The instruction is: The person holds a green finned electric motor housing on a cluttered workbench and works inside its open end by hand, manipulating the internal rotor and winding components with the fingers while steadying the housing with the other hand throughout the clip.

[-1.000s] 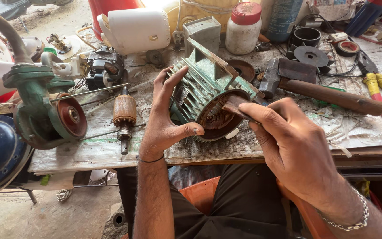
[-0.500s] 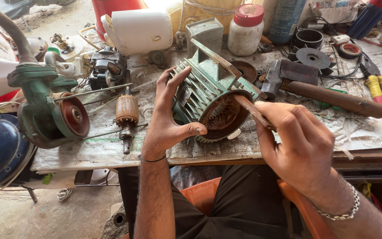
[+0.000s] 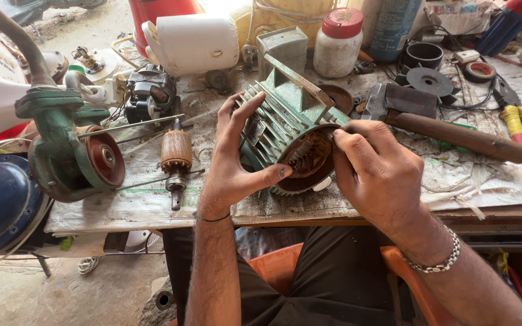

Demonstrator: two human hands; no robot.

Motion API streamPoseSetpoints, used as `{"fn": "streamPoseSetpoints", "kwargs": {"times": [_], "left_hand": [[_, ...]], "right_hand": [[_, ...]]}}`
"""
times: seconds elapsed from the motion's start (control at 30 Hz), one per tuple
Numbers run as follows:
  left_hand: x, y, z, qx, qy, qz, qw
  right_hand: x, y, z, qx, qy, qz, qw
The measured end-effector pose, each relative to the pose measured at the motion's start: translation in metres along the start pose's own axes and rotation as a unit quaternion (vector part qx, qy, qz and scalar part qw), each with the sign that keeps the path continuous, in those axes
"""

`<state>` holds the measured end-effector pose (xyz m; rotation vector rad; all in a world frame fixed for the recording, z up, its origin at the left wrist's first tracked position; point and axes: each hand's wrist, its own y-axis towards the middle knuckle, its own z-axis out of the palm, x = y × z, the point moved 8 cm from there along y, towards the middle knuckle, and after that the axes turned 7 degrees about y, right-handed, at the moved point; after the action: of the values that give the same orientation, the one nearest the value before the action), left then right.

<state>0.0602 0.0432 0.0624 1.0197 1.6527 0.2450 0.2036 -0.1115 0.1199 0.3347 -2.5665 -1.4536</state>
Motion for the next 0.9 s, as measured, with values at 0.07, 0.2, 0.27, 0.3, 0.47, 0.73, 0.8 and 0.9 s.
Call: {"fn": "streamPoseSetpoints", "kwargs": {"times": [0.07, 0.2, 0.27, 0.3, 0.47, 0.73, 0.8, 0.9], "left_hand": [[-0.001, 0.000, -0.001, -0.001, 0.005, -0.003, 1.000], [-0.006, 0.000, -0.003, -0.012, 0.021, 0.018, 1.000], [-0.007, 0.000, -0.003, -0.012, 0.008, 0.017, 1.000], [-0.007, 0.000, -0.003, -0.013, 0.002, 0.016, 1.000], [-0.004, 0.001, -0.001, -0.014, -0.012, 0.003, 1.000], [-0.006, 0.000, -0.002, -0.010, -0.022, 0.006, 1.000], [-0.007, 0.000, -0.003, -0.011, -0.013, 0.013, 1.000], [-0.006, 0.000, -0.004, -0.011, -0.021, 0.002, 1.000]], "right_hand": [[0.003, 0.002, 0.005, 0.002, 0.015, -0.012, 1.000], [0.020, 0.007, 0.006, -0.051, 0.068, -0.152, 0.985], [0.027, 0.007, 0.012, -0.012, 0.055, -0.238, 0.970], [0.031, 0.004, 0.013, 0.006, 0.048, -0.281, 0.958], [0.014, 0.009, 0.006, 0.039, 0.015, -0.138, 0.990], [0.033, 0.002, 0.000, 0.014, 0.071, -0.179, 0.981], [0.046, -0.001, 0.005, 0.034, 0.037, -0.301, 0.952], [0.047, 0.003, -0.001, 0.029, 0.064, -0.358, 0.931]]}}
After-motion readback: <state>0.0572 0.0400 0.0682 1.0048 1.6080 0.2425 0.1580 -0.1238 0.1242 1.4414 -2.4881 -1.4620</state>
